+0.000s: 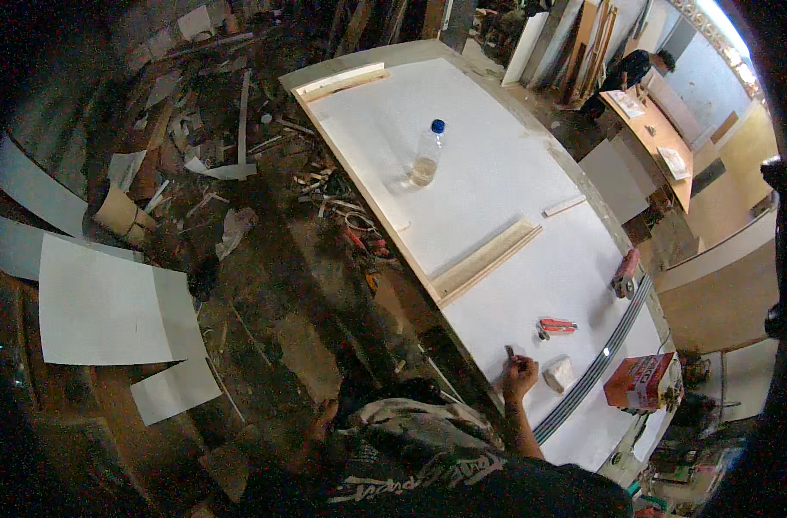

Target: The person trims the edges of a large white board with a utility knife, using a straight metal guide to keep cuts straight. They repeatedly score and snap off thin strips of wood veneer along the board's edges, then discard the offcuts. The person also adjusts the camera mid-task.

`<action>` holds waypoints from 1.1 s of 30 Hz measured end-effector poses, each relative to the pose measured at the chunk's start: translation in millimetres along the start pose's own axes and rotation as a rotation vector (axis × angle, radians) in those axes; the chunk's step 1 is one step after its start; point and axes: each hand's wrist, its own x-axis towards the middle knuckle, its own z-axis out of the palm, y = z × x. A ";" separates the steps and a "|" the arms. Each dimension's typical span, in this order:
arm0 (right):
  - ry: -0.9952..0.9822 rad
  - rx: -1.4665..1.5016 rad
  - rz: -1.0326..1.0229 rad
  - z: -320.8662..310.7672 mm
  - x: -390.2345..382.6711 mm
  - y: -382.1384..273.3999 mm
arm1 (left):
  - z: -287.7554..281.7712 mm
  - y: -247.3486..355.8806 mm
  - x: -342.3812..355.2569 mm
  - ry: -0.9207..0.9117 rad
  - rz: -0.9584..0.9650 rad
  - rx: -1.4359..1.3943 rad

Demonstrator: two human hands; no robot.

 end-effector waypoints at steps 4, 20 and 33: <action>0.155 -0.320 -0.013 47.3 39.1 -17.7 | -25.1 52.0 11.8 0.015 0.097 -0.065; -0.443 -0.254 -0.359 408.4 130.8 -135.0 | -137.8 74.1 1.7 0.223 -0.115 -0.229; -0.490 -0.324 -0.303 534.8 172.8 -162.9 | -166.9 304.4 55.3 0.187 0.065 0.028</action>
